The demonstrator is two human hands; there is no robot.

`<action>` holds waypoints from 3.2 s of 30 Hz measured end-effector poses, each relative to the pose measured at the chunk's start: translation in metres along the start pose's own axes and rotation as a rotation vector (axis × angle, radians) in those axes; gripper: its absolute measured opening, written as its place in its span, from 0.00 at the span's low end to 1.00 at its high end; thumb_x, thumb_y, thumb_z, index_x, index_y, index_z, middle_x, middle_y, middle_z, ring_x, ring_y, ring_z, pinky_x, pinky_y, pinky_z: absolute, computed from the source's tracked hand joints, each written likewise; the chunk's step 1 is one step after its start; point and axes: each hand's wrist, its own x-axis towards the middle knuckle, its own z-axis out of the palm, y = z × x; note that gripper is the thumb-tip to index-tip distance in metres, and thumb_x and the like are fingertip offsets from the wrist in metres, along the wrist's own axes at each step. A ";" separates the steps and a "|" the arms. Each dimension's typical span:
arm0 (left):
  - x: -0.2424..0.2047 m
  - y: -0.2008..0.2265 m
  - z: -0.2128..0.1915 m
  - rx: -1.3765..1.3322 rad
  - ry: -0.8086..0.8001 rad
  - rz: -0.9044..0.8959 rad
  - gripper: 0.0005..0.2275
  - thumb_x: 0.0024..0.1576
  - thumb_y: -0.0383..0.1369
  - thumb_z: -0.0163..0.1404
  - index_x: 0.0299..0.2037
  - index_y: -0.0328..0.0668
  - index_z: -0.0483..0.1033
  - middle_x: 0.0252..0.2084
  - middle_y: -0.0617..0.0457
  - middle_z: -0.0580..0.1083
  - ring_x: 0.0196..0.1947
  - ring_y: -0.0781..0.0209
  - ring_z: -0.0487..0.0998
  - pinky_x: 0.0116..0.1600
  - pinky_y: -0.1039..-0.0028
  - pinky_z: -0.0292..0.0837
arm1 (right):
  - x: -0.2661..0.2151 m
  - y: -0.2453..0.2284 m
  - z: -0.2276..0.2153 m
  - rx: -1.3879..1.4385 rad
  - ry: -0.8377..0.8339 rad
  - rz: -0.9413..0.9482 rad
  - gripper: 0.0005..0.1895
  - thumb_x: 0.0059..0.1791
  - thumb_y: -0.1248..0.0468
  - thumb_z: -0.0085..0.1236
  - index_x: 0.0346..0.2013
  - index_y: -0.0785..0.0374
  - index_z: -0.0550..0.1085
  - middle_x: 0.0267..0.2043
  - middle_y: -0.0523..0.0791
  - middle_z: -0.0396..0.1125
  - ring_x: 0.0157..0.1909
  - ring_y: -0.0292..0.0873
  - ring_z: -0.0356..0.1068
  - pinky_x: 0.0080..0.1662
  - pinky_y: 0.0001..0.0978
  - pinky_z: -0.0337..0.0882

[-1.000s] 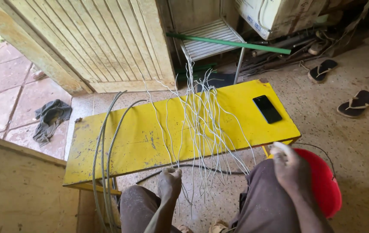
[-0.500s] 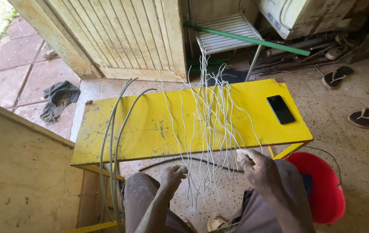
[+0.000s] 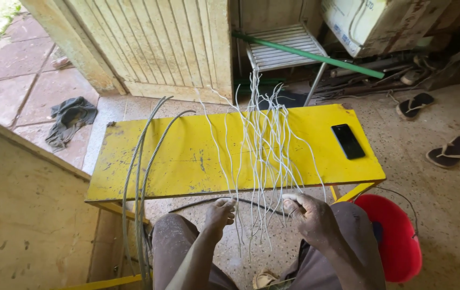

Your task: The person sits at a yellow table and strips the white insulation from multiple wires by hand. They pull the insulation off the metal core and place the stripped wires on the table surface.

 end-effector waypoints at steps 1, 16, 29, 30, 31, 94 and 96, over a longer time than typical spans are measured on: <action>0.005 -0.005 -0.002 -0.007 -0.006 0.023 0.04 0.67 0.27 0.50 0.43 0.36 0.78 0.35 0.49 0.74 0.30 0.62 0.71 0.34 0.75 0.70 | -0.003 -0.003 -0.001 0.015 -0.018 0.026 0.19 0.54 0.52 0.54 0.55 0.51 0.83 0.55 0.42 0.82 0.57 0.43 0.81 0.56 0.35 0.80; -0.029 0.014 -0.030 0.028 0.179 0.099 0.07 0.70 0.32 0.47 0.54 0.39 0.70 0.48 0.45 0.73 0.42 0.54 0.77 0.48 0.63 0.84 | -0.010 0.001 0.010 0.026 -0.132 0.149 0.22 0.54 0.47 0.51 0.57 0.48 0.82 0.59 0.41 0.80 0.59 0.42 0.81 0.57 0.33 0.81; -0.031 -0.004 -0.024 0.504 0.183 0.451 0.04 0.70 0.37 0.46 0.45 0.52 0.70 0.40 0.52 0.81 0.30 0.61 0.83 0.29 0.71 0.82 | -0.017 -0.010 0.018 0.054 -0.124 0.074 0.18 0.53 0.49 0.54 0.51 0.50 0.84 0.53 0.39 0.83 0.57 0.41 0.82 0.56 0.34 0.78; -0.038 0.001 -0.024 0.606 0.208 0.486 0.11 0.68 0.42 0.45 0.58 0.56 0.70 0.40 0.51 0.83 0.33 0.62 0.85 0.34 0.70 0.83 | -0.018 -0.010 0.018 0.036 -0.100 0.036 0.18 0.54 0.50 0.54 0.51 0.50 0.84 0.52 0.39 0.83 0.56 0.42 0.82 0.55 0.35 0.79; -0.042 0.008 -0.022 0.709 0.230 0.525 0.21 0.67 0.46 0.44 0.71 0.60 0.70 0.40 0.50 0.85 0.35 0.62 0.87 0.39 0.69 0.84 | -0.017 -0.010 0.017 0.016 -0.070 -0.003 0.17 0.54 0.51 0.53 0.50 0.49 0.84 0.52 0.39 0.83 0.55 0.43 0.82 0.54 0.37 0.79; -0.179 0.114 0.049 -1.031 0.021 0.186 0.12 0.77 0.35 0.32 0.46 0.41 0.68 0.32 0.53 0.62 0.30 0.59 0.60 0.42 0.66 0.61 | -0.062 -0.076 0.071 -0.191 0.032 -0.039 0.29 0.58 0.40 0.32 0.68 0.39 0.72 0.14 0.33 0.62 0.12 0.29 0.56 0.14 0.25 0.62; -0.179 0.113 0.049 -1.041 0.022 0.224 0.12 0.76 0.33 0.32 0.42 0.43 0.67 0.30 0.54 0.61 0.28 0.61 0.59 0.40 0.67 0.60 | -0.061 -0.081 0.070 -0.173 0.048 -0.076 0.27 0.59 0.43 0.36 0.68 0.41 0.72 0.21 0.38 0.71 0.15 0.35 0.65 0.18 0.33 0.69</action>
